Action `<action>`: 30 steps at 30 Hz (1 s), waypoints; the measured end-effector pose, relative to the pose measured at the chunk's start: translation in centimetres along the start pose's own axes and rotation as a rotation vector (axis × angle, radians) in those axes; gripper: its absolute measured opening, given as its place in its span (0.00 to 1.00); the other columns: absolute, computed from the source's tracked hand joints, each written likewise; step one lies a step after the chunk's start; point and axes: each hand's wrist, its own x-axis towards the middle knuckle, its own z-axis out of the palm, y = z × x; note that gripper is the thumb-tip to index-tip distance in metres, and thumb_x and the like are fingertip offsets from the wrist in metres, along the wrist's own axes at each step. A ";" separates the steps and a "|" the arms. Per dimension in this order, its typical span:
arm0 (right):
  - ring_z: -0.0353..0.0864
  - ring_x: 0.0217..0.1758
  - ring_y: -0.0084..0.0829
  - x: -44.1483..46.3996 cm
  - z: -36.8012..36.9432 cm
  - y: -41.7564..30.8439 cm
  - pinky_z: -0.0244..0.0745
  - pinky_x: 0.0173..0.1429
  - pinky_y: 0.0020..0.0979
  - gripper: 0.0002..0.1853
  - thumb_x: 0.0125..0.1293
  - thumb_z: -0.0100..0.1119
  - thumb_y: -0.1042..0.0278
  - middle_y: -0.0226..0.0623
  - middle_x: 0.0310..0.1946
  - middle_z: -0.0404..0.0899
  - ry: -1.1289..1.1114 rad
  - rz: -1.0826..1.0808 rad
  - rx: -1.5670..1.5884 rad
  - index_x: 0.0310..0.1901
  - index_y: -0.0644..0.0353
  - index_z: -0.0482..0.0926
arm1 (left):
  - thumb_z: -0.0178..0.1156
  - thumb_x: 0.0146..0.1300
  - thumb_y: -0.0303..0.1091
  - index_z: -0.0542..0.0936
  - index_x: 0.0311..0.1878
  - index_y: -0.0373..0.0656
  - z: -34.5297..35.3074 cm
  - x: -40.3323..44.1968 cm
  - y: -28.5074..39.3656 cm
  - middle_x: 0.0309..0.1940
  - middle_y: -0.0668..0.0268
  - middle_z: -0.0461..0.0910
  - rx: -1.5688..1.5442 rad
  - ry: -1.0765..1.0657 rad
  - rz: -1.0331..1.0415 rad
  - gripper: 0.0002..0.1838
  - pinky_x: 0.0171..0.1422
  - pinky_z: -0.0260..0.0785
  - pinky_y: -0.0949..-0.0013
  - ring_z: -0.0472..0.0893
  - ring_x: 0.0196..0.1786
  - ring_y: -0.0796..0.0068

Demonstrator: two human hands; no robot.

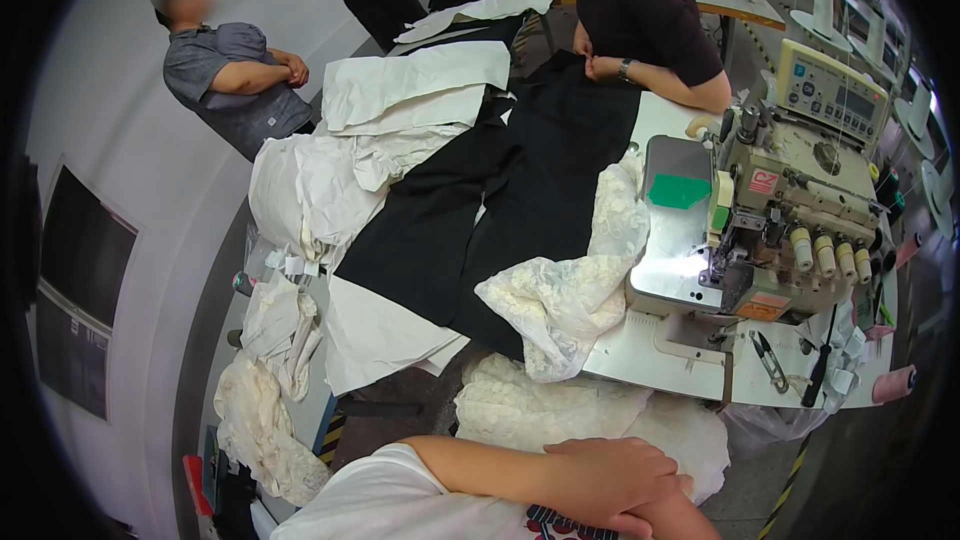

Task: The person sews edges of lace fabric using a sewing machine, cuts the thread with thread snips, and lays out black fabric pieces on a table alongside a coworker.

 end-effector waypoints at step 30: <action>0.78 0.23 0.36 -0.6 -2.0 -2.8 0.69 0.28 0.31 0.11 0.47 0.64 0.75 0.37 0.19 0.78 0.521 -0.242 0.219 0.35 0.58 0.86 | 0.69 0.55 0.40 0.72 0.35 0.41 -3.1 -2.7 -2.2 0.35 0.64 0.68 -0.457 0.628 0.145 0.17 0.39 0.65 0.71 0.69 0.34 0.71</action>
